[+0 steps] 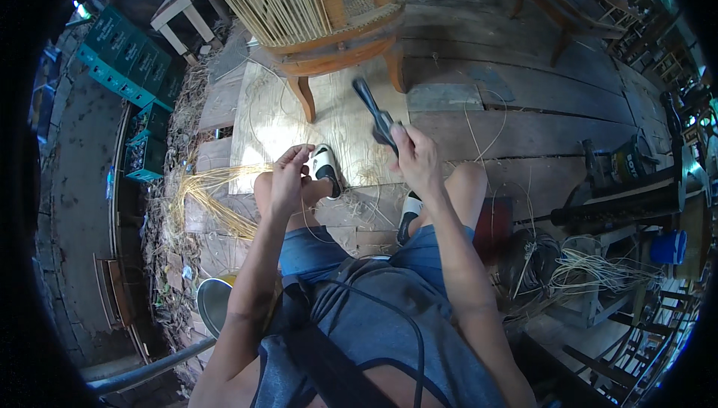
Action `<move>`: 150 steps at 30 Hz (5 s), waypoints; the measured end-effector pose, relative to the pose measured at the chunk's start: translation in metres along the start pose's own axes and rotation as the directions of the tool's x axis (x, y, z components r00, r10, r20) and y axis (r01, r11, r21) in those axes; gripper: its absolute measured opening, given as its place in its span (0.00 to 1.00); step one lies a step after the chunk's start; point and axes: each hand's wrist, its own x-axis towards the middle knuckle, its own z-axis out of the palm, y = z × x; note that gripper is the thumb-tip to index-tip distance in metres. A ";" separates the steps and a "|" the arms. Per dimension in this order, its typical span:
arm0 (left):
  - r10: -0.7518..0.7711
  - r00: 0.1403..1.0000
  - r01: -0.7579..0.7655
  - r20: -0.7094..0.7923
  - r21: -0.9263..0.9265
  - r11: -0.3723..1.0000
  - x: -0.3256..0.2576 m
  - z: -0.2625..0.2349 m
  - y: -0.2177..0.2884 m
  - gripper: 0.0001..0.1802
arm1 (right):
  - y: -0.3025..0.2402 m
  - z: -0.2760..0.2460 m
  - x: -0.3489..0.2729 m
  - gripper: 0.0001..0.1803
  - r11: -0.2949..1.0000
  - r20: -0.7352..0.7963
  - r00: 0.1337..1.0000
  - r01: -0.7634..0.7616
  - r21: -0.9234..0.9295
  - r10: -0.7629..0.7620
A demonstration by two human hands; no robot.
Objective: Weaving a chair seat using thin rattan or bamboo strands and a pair of pliers.
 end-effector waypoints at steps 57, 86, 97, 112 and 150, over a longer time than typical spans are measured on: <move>0.344 0.846 -0.529 0.407 0.556 0.641 -0.095 -0.040 -0.003 0.07 | -0.062 -0.139 0.025 0.24 0.956 -0.311 0.907 0.293 -0.013 -0.283; 0.890 0.420 -0.881 -0.178 -0.315 0.353 0.115 -0.357 0.521 0.22 | -0.137 -0.243 0.142 0.26 0.994 -0.197 0.975 0.110 0.009 -0.106; 0.736 0.343 -0.933 -0.583 -0.118 0.341 0.262 -0.366 0.427 0.23 | -0.370 0.074 0.476 0.19 0.696 0.258 0.721 0.691 -0.196 -0.644; -0.232 0.883 -0.164 -0.407 -0.732 0.662 0.275 -0.329 -0.059 0.21 | 0.011 0.107 0.083 0.18 0.884 0.724 0.656 -0.444 0.143 0.212; -0.252 0.872 0.476 -0.419 0.845 0.243 0.146 -0.181 -0.365 0.12 | 0.246 0.010 -0.006 0.25 0.319 0.197 0.350 -0.932 0.174 0.916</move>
